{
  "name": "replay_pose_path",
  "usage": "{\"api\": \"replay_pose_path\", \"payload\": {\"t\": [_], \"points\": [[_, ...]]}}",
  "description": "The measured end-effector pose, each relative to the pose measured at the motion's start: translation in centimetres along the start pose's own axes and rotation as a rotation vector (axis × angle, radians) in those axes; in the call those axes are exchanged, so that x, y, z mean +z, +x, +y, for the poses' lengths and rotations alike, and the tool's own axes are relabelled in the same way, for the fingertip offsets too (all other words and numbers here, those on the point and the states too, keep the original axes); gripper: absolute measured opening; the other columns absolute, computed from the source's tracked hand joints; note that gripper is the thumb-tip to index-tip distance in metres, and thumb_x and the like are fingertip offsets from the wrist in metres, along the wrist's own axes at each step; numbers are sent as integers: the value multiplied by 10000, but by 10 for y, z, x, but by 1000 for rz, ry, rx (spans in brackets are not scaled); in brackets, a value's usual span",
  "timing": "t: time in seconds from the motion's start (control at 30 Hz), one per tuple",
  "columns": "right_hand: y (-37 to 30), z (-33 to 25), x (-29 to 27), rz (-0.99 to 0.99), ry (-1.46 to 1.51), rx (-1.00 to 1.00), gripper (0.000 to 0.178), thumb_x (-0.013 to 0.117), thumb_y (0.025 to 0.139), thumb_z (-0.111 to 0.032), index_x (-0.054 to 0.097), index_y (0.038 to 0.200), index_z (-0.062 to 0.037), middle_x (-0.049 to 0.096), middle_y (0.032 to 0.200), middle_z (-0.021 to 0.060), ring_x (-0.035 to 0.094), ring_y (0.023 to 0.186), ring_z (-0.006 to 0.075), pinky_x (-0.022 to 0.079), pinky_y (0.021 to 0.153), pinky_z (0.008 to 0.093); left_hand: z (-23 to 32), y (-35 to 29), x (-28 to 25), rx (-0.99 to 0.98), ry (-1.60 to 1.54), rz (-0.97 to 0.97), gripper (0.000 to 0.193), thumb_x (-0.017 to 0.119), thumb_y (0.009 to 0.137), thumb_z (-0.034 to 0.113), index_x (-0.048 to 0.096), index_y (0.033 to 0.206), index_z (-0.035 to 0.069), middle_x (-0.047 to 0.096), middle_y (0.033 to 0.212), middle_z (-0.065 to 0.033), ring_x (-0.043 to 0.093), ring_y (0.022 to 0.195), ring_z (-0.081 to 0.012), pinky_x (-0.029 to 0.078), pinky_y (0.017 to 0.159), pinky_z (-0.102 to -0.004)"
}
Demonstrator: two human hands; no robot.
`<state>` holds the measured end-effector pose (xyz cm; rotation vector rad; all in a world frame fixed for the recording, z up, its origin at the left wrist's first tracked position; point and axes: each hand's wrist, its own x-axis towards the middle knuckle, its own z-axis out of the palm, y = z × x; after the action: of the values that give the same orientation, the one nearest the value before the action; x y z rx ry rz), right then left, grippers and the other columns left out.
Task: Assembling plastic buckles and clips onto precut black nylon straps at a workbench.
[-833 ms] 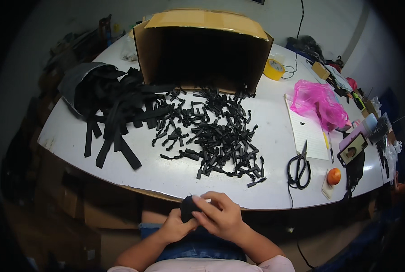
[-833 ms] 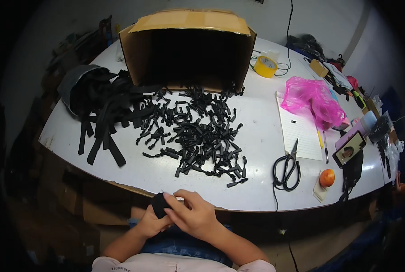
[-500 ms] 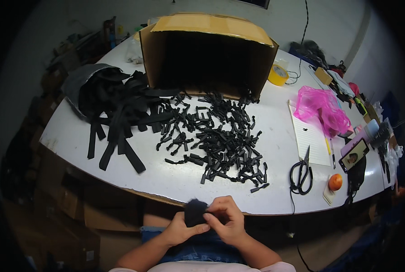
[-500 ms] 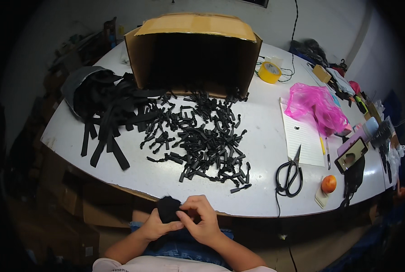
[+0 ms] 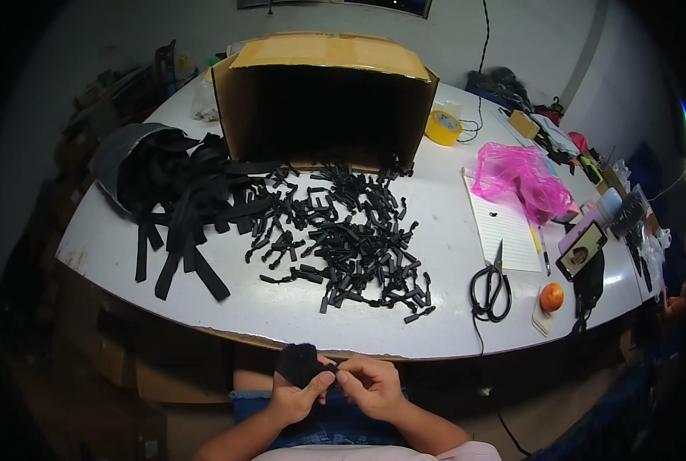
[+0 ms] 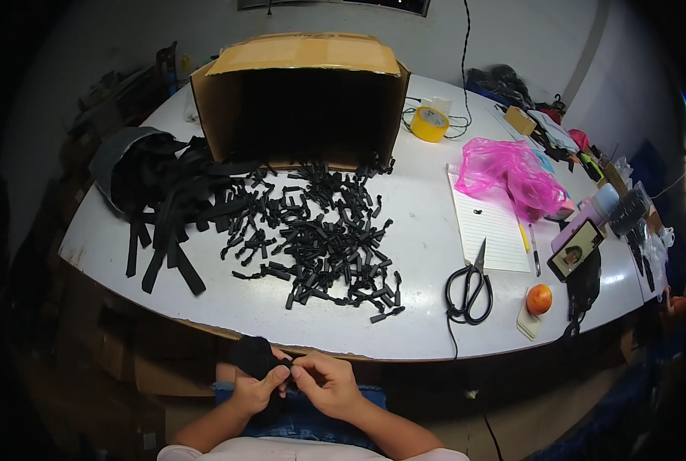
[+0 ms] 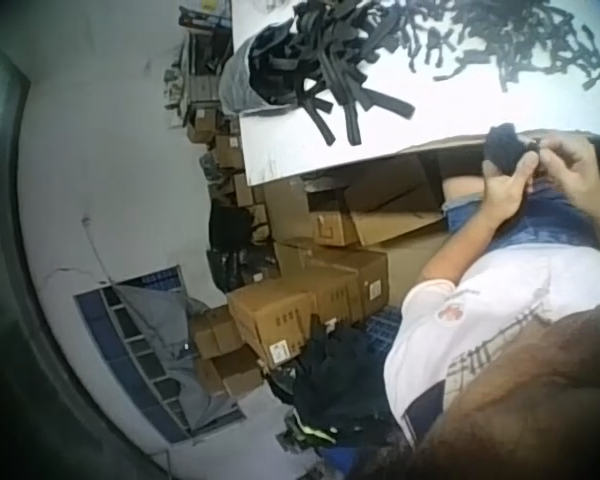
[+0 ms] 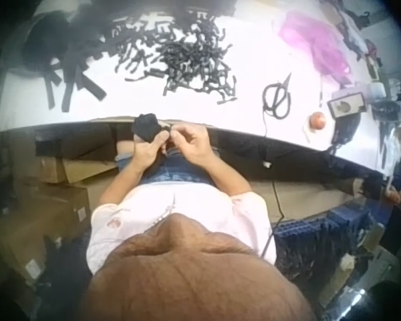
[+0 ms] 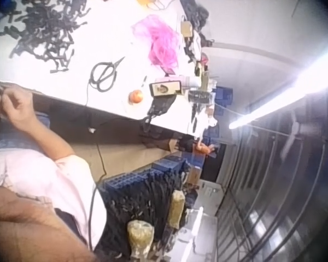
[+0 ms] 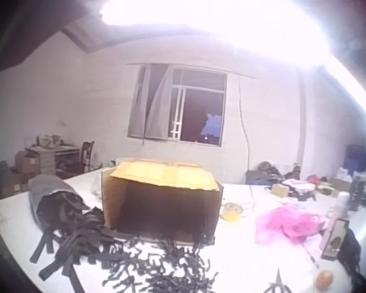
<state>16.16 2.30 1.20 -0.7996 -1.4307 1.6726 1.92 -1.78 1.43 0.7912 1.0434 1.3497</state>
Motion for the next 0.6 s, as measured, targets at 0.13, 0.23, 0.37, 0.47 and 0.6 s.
{"api": "replay_pose_path", "payload": {"t": [0.13,0.23,0.37,0.47,0.6], "points": [[0,4,-5,-22,80,72,124,540,805,-95,557,879,3,529,633,15,469,496,51,363,428,159,-12,4,-5,597,485,-4,108,616,729,24,563,823,10,543,701,-65,526,603,-130,429,516,-230],[1,4,-9,-92,358,424,141,531,801,-92,549,903,4,523,625,29,474,494,81,371,427,183,-10,-1,0,541,419,-77,97,588,750,20,543,836,26,522,680,-75,514,583,-144,427,503,-252],[26,-19,-19,103,-830,-457,196,510,752,-27,541,944,-4,534,704,87,512,535,199,428,459,262,-7,2,-3,-105,-244,-24,168,512,821,131,449,909,2,487,717,-88,501,535,-149,447,468,-288],[55,-19,-44,341,-1360,-487,268,517,663,7,549,928,-20,518,793,92,521,705,243,447,533,308,0,7,2,-215,-376,23,131,517,808,121,460,874,23,474,687,-87,493,531,-175,447,458,-303],[54,-11,-54,263,-1429,-481,206,574,653,16,557,855,-20,516,765,81,523,676,235,441,539,310,-4,7,-4,-242,-260,-13,137,532,801,143,473,871,41,490,696,-77,512,580,-170,442,471,-271]]}}
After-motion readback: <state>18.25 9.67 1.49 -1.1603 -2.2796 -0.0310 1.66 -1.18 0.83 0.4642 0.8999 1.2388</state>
